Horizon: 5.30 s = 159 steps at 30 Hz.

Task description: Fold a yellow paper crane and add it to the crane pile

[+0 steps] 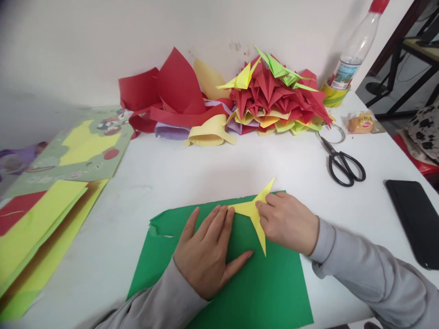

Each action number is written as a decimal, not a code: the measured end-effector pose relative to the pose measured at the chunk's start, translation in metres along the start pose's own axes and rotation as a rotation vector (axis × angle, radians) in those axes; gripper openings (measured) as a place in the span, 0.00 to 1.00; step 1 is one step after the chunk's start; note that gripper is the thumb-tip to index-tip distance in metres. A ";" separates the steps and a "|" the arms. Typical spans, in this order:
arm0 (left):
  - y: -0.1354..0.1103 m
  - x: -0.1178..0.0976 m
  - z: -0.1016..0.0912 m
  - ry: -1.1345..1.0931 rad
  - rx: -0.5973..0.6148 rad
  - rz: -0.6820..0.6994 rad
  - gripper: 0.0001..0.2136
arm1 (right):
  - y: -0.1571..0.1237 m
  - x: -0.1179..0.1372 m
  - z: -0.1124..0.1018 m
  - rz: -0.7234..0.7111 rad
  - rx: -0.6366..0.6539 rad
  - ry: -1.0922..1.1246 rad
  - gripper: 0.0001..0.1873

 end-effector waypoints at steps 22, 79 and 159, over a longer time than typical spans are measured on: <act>0.004 0.002 0.000 0.036 0.030 0.031 0.30 | 0.000 -0.017 0.005 0.067 -0.037 0.319 0.11; 0.009 -0.019 0.012 -0.263 -0.072 0.141 0.21 | 0.011 -0.036 0.020 0.482 -0.175 0.767 0.06; 0.007 0.002 0.014 -0.137 -0.140 0.021 0.22 | 0.003 -0.005 -0.002 0.015 -0.217 -0.015 0.17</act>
Point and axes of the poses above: each hand's wrist, its own y-axis towards the middle knuckle, its own z-axis out of the palm, x = y × z, the point moved 4 cm from there along y, towards the middle knuckle, and after that the axes turned 3 degrees about -x, right-handed, at the moved point
